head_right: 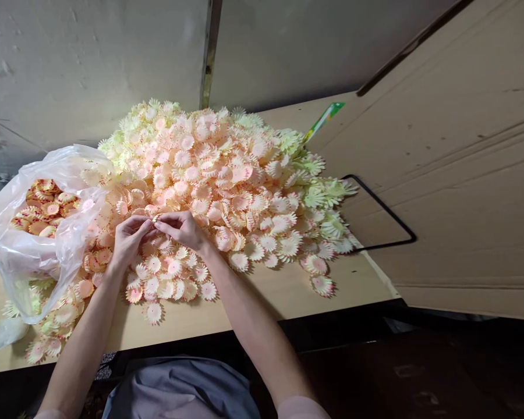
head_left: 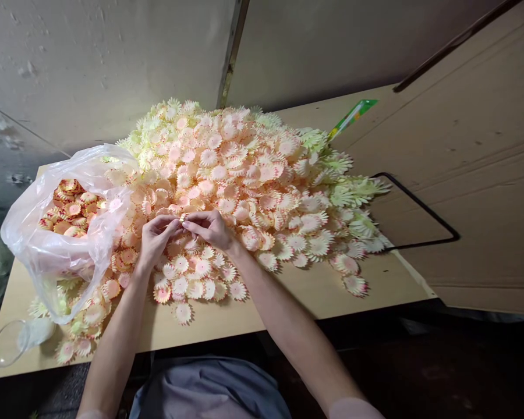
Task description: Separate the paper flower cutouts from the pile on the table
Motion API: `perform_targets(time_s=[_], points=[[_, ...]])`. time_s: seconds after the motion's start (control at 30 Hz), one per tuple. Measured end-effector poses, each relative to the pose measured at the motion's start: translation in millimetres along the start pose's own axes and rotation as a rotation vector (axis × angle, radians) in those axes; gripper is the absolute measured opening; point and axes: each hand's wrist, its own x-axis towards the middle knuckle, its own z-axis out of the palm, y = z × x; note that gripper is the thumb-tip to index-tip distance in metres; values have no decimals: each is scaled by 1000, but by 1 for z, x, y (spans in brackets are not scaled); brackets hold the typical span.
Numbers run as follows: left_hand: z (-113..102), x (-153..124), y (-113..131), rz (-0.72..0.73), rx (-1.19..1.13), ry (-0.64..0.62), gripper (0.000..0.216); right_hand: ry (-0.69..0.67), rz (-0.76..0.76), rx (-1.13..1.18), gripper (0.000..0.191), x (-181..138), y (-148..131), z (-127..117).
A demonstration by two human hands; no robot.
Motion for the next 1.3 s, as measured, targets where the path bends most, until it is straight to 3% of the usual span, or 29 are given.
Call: perform_targets(time_s=[0.43,0.57,0.8,1.0,1.17,1.3], points=[[-2,0,-1,35,96,-46,30,-6,16,72,25,2,6,-1],[1,-1,3,4,59,-53,31,-17,-12,-13,23,3,7,-2],[0,2,-2,-53,-38,41,33,-59,-14,11,16,3,1,-3],[-2,5,-12,-30,-55,44,33,-74,-25,38,14,4,-4,-7],[-1,2,-4,-57,-11,5,32,-29,41,52,17,4,-2,-5],[3,-1,3,21,32,-7,33,-9,46,51,19,4,-2,-3]])
